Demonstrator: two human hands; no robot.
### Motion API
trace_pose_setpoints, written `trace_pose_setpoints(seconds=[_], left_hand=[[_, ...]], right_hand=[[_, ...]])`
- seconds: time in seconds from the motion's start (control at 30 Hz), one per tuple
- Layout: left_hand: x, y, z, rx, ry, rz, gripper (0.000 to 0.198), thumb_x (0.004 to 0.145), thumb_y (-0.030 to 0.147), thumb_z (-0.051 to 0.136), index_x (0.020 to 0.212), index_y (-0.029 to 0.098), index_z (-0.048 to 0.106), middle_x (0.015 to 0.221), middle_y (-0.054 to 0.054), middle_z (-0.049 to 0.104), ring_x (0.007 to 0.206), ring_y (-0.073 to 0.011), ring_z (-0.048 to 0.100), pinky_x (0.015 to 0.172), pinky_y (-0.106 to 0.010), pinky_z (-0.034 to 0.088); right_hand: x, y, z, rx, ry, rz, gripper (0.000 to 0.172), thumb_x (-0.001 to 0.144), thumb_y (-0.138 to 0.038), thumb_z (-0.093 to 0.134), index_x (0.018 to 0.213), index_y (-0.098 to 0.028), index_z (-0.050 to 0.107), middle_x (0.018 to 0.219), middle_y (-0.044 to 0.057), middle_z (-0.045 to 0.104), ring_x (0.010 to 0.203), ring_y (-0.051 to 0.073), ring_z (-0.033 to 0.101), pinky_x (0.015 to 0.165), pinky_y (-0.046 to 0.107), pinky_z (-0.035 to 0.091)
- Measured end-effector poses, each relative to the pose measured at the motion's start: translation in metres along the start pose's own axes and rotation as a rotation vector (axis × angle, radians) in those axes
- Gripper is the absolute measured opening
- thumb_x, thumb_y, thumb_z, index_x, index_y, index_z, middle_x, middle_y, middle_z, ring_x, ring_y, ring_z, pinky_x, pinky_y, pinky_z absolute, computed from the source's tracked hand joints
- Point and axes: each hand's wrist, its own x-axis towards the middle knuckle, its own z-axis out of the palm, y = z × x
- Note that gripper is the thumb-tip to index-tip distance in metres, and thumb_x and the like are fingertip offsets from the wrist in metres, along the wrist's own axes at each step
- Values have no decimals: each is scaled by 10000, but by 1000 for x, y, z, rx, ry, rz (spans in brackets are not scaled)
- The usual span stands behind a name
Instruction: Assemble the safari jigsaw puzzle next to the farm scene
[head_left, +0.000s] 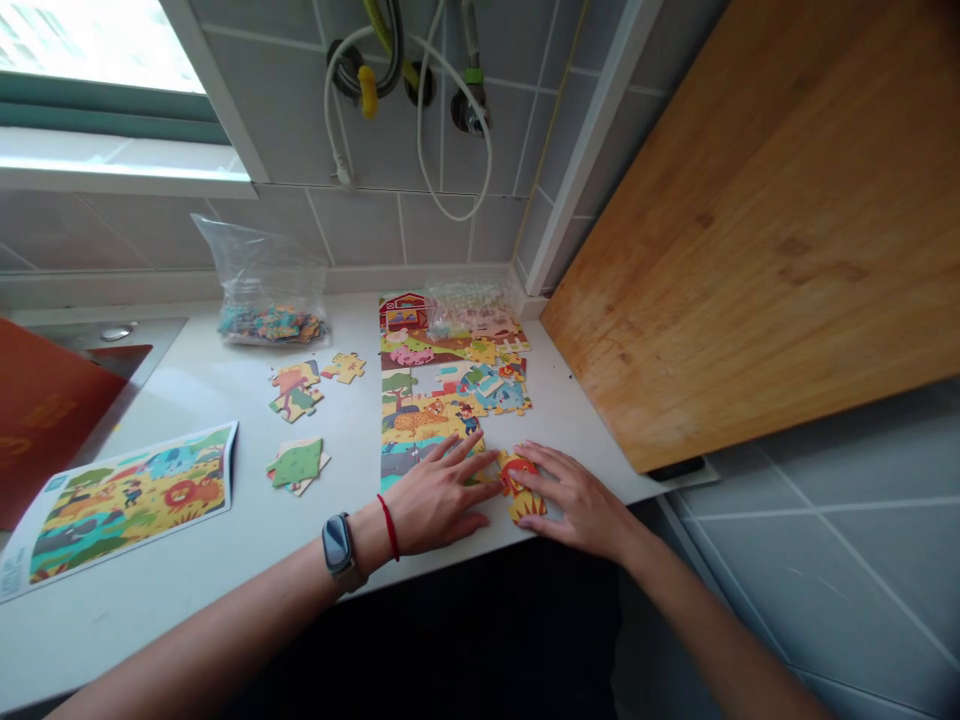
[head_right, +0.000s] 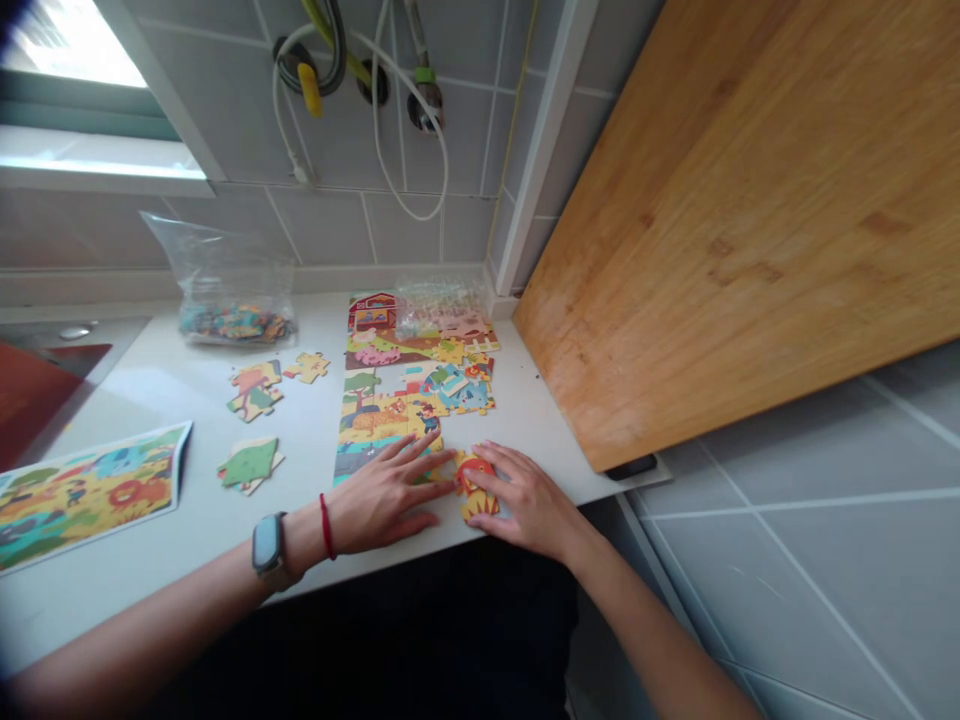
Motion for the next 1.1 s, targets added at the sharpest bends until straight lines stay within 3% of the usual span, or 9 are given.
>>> trace_pose_setpoints(seconds=[0.2, 0.37, 0.47, 0.57, 0.7, 0.8, 0.93, 1.1], left_hand=[[17, -8, 12, 37, 7, -11, 535, 1026, 542, 587, 1494, 283, 591, 1628, -119, 486, 1534, -442, 377, 1223, -618, 355], [27, -15, 10, 25, 27, -2, 490, 1046, 521, 561, 1469, 279, 609, 1587, -109, 534, 1519, -432, 404, 1205, -607, 384], [29, -17, 11, 7, 54, 11, 450, 1046, 487, 573, 1435, 270, 634, 1556, -114, 560, 1494, -409, 446, 1201, -583, 402], [29, -18, 15, -21, 99, 12, 411, 1049, 456, 572, 1405, 267, 652, 1553, -113, 559, 1482, -383, 468, 1213, -567, 397], [27, -18, 18, -45, 110, 3, 405, 1060, 448, 543, 1415, 276, 636, 1566, -93, 551, 1496, -373, 453, 1232, -575, 378], [26, -20, 18, -69, 90, -8, 423, 1062, 479, 520, 1419, 282, 632, 1570, -83, 550, 1503, -373, 445, 1242, -587, 363], [24, -23, 17, -101, 74, 8, 531, 1018, 567, 562, 1460, 275, 599, 1588, -100, 528, 1509, -398, 430, 1240, -609, 356], [22, -22, 19, -102, 91, 7, 469, 1033, 486, 553, 1448, 273, 604, 1593, -98, 522, 1520, -397, 412, 1254, -607, 320]], right_hand=[[-5, 17, -6, -19, 62, 49, 531, 909, -414, 786, 1411, -273, 684, 1581, 116, 558, 1466, 335, 525, 1198, 510, 493], [1, 29, -13, 46, 104, 114, 476, 966, -443, 710, 1406, -262, 687, 1528, 127, 604, 1408, 313, 582, 1175, 480, 518], [20, 40, -20, 77, 200, 204, 370, 1021, -391, 624, 1359, -270, 715, 1443, 116, 656, 1336, 278, 632, 1153, 457, 537], [56, 48, -23, 63, 239, 249, 377, 1008, -390, 637, 1366, -296, 705, 1434, 100, 645, 1345, 276, 617, 1173, 473, 514], [116, 49, -11, -46, 129, 167, 625, 899, -457, 779, 1473, -266, 620, 1577, 135, 522, 1457, 337, 504, 1213, 542, 449], [149, 49, 4, -115, 58, 98, 559, 915, -433, 768, 1426, -234, 657, 1575, 152, 528, 1443, 343, 514, 1208, 552, 445], [162, 56, 15, -134, 67, 60, 358, 994, -323, 654, 1340, -256, 717, 1521, 122, 591, 1400, 304, 558, 1193, 517, 469], [150, 72, 13, -210, 191, 157, 346, 1017, -226, 528, 1285, -232, 746, 1420, 125, 661, 1321, 291, 615, 1147, 494, 520]])
